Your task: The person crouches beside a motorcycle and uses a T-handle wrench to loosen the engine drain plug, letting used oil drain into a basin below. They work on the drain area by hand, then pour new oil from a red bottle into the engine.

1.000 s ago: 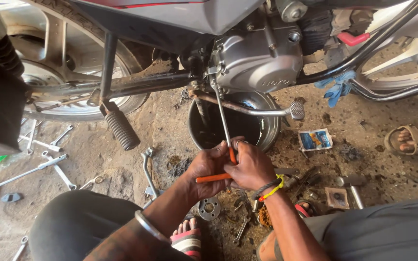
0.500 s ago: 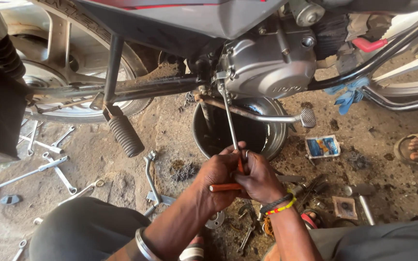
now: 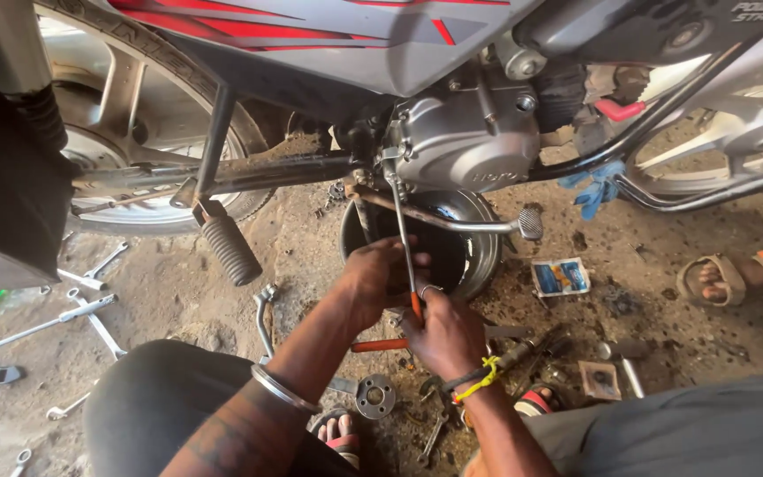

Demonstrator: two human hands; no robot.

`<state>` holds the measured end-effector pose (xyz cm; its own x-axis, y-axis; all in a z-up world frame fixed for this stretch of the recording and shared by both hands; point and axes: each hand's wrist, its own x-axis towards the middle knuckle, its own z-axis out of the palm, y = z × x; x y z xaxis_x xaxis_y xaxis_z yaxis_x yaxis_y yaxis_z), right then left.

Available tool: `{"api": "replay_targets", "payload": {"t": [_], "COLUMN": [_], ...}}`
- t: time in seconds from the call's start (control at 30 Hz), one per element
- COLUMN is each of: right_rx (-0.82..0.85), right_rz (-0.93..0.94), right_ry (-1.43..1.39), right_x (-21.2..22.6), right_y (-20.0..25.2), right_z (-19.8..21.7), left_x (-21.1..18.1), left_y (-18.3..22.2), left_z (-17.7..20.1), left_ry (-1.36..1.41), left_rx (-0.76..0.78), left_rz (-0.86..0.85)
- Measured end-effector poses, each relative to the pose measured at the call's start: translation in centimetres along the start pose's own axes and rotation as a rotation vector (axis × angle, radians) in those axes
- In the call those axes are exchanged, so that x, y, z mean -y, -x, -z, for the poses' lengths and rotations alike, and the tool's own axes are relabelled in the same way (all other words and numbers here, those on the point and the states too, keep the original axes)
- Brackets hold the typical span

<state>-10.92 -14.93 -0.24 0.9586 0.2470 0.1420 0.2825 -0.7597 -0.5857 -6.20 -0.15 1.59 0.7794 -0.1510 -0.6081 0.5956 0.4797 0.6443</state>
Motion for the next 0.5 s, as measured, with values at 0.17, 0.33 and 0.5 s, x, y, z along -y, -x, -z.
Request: {"api": "replay_targets", "payload": {"t": [0.17, 0.33, 0.5], "right_rx": [0.044, 0.195, 0.366], "right_rz": [0.005, -0.008, -0.060], "right_ry": [0.198, 0.469, 0.355], "right_x": [-0.7, 0.0, 2.4], "right_y": [-0.6, -1.7, -3.1], "right_z": [-1.0, 0.2, 2.9], "left_x": [0.6, 0.3, 0.7], "left_y": [-2.4, -2.2, -2.4], "left_z": [1.0, 1.2, 2.7], "left_ry": [-0.016, -0.043, -0.233], "left_rx": [0.044, 0.084, 0.109], "left_rz": [-0.044, -0.059, -0.025]}}
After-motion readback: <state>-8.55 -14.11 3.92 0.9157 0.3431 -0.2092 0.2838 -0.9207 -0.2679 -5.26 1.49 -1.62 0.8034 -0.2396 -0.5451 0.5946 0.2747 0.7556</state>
